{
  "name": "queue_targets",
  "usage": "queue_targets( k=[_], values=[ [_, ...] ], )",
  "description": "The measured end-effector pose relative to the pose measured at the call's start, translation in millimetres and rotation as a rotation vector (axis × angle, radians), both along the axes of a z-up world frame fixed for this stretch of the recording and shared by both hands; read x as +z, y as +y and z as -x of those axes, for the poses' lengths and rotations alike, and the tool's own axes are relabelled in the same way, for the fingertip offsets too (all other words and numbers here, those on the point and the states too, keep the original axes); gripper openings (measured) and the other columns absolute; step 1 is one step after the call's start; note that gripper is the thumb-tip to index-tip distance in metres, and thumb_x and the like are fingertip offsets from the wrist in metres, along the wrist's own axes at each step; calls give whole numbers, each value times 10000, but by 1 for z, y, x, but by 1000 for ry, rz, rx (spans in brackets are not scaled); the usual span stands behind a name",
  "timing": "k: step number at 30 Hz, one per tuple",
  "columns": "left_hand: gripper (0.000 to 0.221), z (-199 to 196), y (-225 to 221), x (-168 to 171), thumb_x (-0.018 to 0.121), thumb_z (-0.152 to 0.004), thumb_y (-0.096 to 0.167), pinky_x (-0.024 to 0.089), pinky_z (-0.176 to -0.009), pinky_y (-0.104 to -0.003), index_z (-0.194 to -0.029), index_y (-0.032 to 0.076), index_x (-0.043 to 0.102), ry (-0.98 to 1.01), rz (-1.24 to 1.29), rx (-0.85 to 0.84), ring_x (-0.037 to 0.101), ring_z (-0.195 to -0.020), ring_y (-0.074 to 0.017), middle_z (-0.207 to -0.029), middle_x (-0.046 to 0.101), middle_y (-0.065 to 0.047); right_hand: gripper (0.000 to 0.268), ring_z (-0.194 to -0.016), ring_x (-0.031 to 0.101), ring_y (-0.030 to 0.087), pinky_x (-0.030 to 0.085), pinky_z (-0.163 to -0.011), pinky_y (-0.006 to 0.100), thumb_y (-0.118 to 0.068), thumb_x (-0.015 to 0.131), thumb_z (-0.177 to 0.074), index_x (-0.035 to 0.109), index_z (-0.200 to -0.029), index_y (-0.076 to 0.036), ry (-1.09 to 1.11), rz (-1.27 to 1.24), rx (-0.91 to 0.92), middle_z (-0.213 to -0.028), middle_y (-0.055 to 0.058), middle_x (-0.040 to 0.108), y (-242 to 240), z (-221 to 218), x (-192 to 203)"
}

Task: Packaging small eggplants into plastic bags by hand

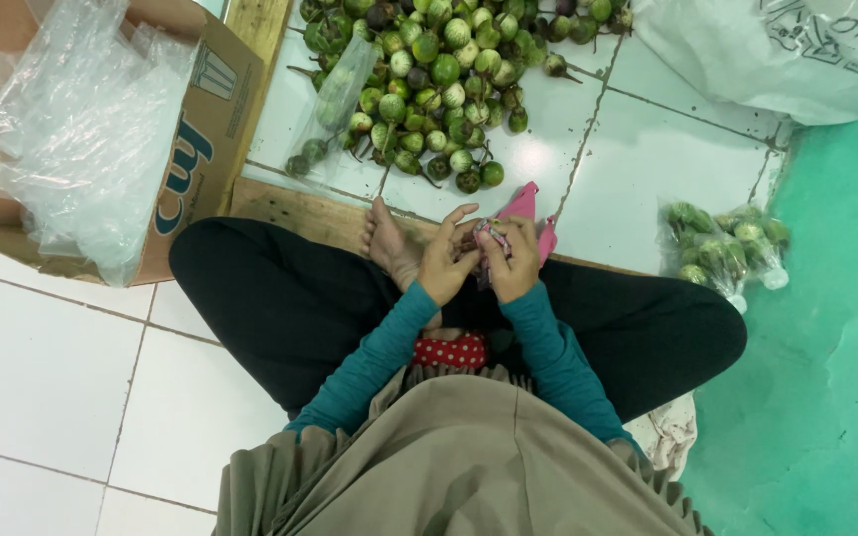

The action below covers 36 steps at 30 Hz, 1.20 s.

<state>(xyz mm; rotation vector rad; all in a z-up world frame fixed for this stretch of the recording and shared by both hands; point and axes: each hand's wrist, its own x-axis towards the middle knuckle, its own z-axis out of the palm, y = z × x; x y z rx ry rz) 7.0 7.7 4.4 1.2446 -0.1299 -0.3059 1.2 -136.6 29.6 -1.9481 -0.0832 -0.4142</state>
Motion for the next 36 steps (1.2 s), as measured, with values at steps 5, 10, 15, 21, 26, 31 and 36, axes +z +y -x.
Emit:
queue_targets(
  k=[5, 10, 15, 21, 26, 31, 36],
  values=[
    [664, 4, -1, -24, 672, -995, -22, 616, -960, -360, -1574, 129, 385, 152, 185, -8, 671, -1172, -225, -1353, 663, -174, 108, -785, 632, 281, 498, -746, 410, -122, 725, -1024, 734, -972, -26, 140, -195, -69, -807, 120, 602, -22, -11, -39],
    [500, 5, -5, -40, 650, -1038, 67, 640, -922, -296, -1503, 15, 472, 421, 487, 14, 698, -1132, -200, -1361, 656, -177, 162, -616, 545, 113, 473, -629, 268, -189, 675, -1061, 727, -1002, -48, 221, -402, -231, -618, 27, 533, -25, -6, -26],
    [365, 6, -16, -57, 756, -974, 161, 609, -802, -272, -1309, 57, 655, 702, 535, 98, 710, -860, -140, -1044, 751, -58, 184, -936, 664, 387, 558, -788, 468, -120, 785, -956, 752, -1117, -38, -231, 150, -74, -1184, 159, 580, 10, 5, -8],
    [201, 3, -17, -47, 780, -973, 225, 608, -808, -322, -1112, 91, 725, 745, 495, 45, 754, -877, -191, -978, 774, -77, 82, -758, 654, 333, 555, -740, 401, -119, 700, -1023, 725, -1030, -41, -247, 179, -161, -913, 59, 574, 10, -4, 5],
    [180, 6, -14, -35, 776, -969, 227, 650, -792, -367, -1049, 75, 722, 849, 561, 76, 781, -870, -281, -955, 778, -181, 122, -832, 671, 356, 516, -760, 441, -120, 697, -1039, 736, -1068, -7, -39, 11, -164, -871, 144, 639, -15, -8, -18],
    [182, 6, -15, -67, 785, -968, 243, 641, -757, -324, -996, 73, 725, 875, 514, 130, 772, -797, -226, -873, 768, -123, 132, -959, 671, 383, 551, -842, 465, -158, 762, -980, 771, -1073, -63, -183, 190, -38, -1114, 130, 640, -4, -1, -23],
    [220, 19, -18, -88, 798, -959, 278, 643, -738, -299, -1001, 73, 732, 855, 387, 104, 765, -782, -191, -873, 770, -97, 134, -789, 694, 293, 576, -658, 410, -227, 644, -1070, 753, -1126, -175, -134, 321, -109, -945, 1, 635, 8, 0, -19]
  ],
)
